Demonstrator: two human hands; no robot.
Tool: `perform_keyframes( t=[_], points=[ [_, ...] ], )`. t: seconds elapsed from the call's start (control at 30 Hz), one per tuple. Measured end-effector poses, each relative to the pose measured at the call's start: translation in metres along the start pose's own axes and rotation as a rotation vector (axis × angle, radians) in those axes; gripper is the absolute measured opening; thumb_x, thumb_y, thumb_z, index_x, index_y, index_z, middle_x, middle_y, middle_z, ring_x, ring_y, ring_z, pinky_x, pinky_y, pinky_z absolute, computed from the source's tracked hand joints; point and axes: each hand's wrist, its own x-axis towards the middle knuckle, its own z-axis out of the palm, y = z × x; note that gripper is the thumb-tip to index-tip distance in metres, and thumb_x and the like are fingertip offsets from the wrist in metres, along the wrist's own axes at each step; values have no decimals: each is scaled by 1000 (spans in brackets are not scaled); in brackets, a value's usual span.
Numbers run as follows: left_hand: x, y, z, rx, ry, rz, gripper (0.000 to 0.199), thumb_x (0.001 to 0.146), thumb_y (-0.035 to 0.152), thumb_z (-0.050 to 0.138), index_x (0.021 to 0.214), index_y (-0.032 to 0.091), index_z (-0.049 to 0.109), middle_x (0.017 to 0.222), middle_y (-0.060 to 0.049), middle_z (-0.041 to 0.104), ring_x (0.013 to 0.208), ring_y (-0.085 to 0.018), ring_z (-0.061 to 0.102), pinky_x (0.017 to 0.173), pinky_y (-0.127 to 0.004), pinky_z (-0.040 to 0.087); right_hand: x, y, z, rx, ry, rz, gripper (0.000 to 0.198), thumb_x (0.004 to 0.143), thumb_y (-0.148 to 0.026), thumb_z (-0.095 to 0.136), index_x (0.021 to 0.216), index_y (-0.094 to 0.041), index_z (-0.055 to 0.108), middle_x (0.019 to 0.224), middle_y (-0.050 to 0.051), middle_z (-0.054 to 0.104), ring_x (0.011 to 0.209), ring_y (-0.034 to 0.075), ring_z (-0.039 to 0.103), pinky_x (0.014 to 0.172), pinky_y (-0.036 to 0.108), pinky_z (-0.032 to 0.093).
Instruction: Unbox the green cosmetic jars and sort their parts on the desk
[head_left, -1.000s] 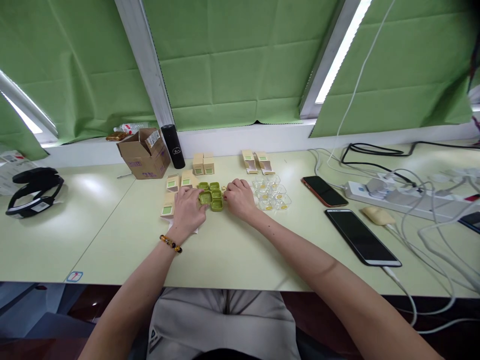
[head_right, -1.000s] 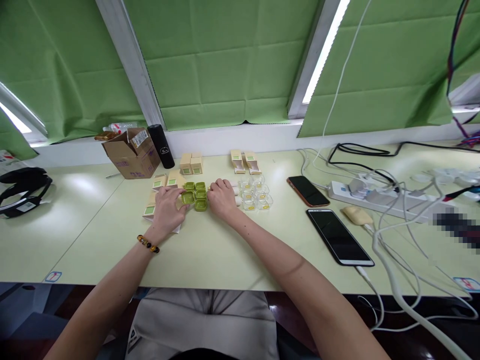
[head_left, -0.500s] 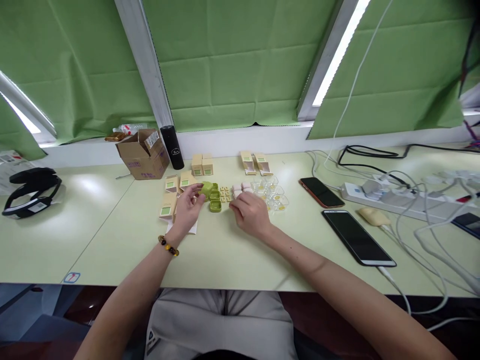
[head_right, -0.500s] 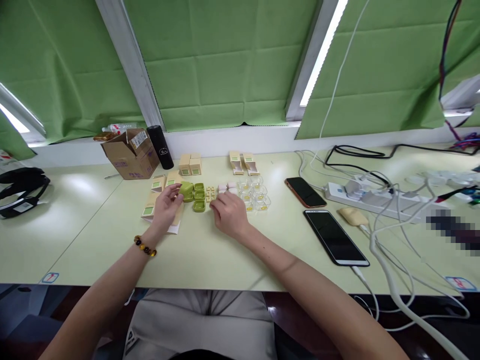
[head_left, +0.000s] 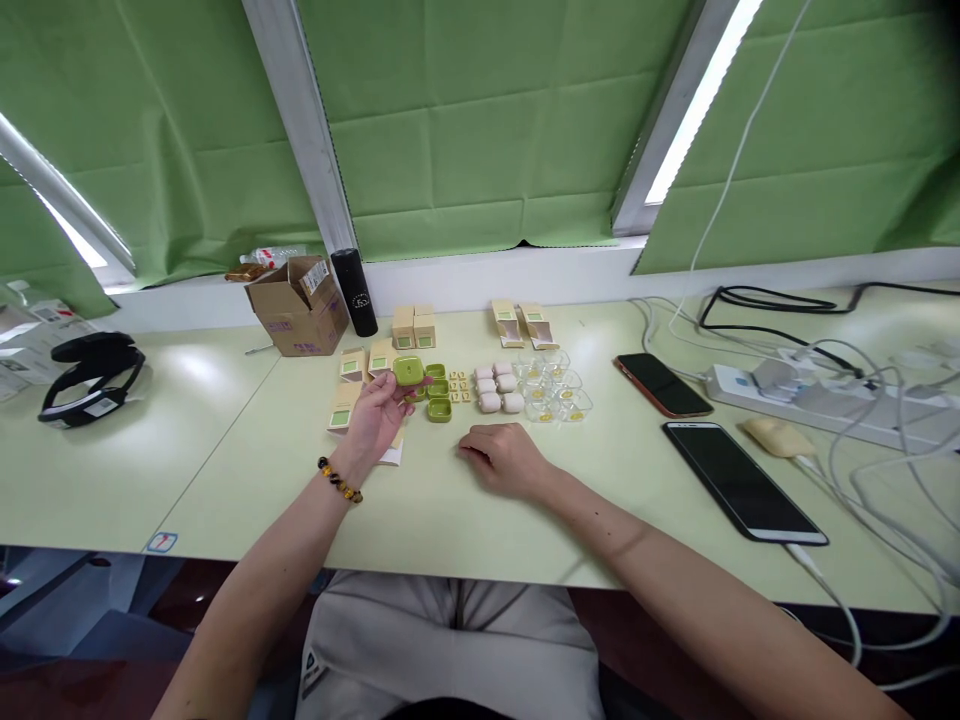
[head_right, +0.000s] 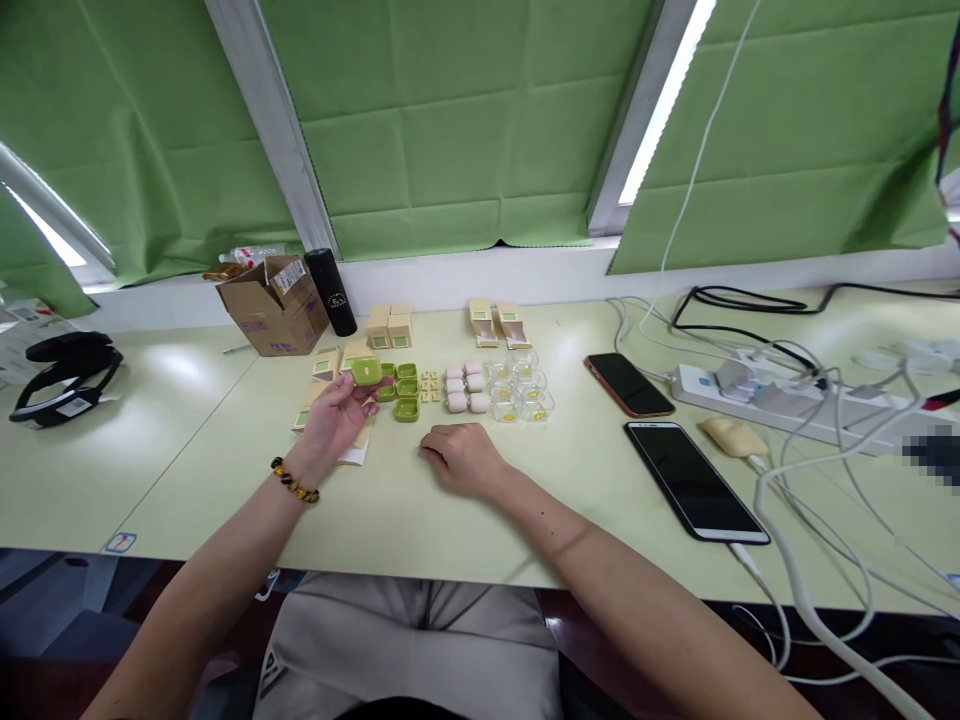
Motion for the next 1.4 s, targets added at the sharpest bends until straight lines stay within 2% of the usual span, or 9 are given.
perform_keyframes(
  t=[0.1, 0.17, 0.27, 0.37, 0.47, 0.67, 0.9, 1.2, 1.4],
  points=[
    [2, 2, -4, 437, 100, 209, 23, 86, 39, 77, 80, 21, 65, 97, -8, 77, 92, -22, 66, 71, -31, 47, 0, 0, 1, 1, -17, 5, 23, 101, -23, 56, 90, -19, 75, 81, 4, 74, 70, 15, 60, 63, 29, 28],
    [1, 3, -5, 811, 150, 377, 17, 86, 36, 77, 80, 22, 70, 104, -8, 78, 105, -26, 64, 85, -37, 50, 0, -1, 1, 2, -21, 8, 22, 101, -23, 56, 90, -19, 75, 82, 5, 74, 70, 15, 61, 63, 29, 28],
    [-4, 3, -3, 1211, 110, 556, 11, 91, 33, 73, 86, 24, 77, 115, -8, 79, 121, -30, 57, 103, -48, 47, 0, 0, 1, 5, -23, 13, 22, 101, -23, 56, 92, -19, 76, 83, 5, 75, 70, 15, 61, 63, 29, 30],
    [-10, 6, 0, 1495, 63, 635, 16, 96, 29, 66, 88, 25, 80, 120, -7, 78, 125, -33, 52, 108, -55, 42, 1, 1, 2, 4, -25, 10, 21, 101, -23, 57, 92, -19, 76, 83, 5, 75, 72, 15, 62, 64, 28, 32],
    [-12, 9, -1, 1676, 30, 606, 24, 98, 24, 60, 86, 25, 80, 125, -7, 77, 131, -36, 47, 109, -60, 36, 1, 1, 2, 6, -25, 9, 21, 101, -24, 57, 93, -19, 76, 84, 5, 76, 73, 16, 64, 65, 28, 33],
    [-5, 4, -15, 1624, -83, 502, 30, 95, 20, 58, 74, 24, 79, 122, -16, 74, 142, -44, 35, 112, -69, 22, 1, 1, 1, 3, -33, 13, 21, 102, -24, 57, 94, -19, 76, 86, 4, 77, 74, 15, 65, 65, 29, 34],
    [0, -5, -21, 1476, -104, 427, 27, 86, 18, 67, 60, 25, 74, 110, -16, 73, 142, -46, 33, 115, -68, 13, 0, 2, 3, -7, -29, 8, 19, 101, -23, 59, 94, -19, 76, 86, 4, 77, 74, 15, 65, 64, 28, 32],
    [1, -11, -23, 1407, -139, 384, 27, 83, 18, 66, 56, 23, 69, 90, -18, 71, 135, -48, 39, 115, -70, 11, 1, 0, 1, -16, -40, 11, 20, 100, -23, 58, 94, -19, 77, 85, 4, 77, 74, 15, 64, 63, 29, 30],
    [-2, -2, -18, 1513, -119, 403, 12, 81, 18, 69, 70, 24, 73, 100, -18, 74, 134, -47, 41, 114, -70, 16, 1, -1, 0, -23, -51, 16, 20, 100, -22, 59, 91, -19, 77, 84, 4, 77, 72, 15, 63, 62, 29, 29]
  ],
)
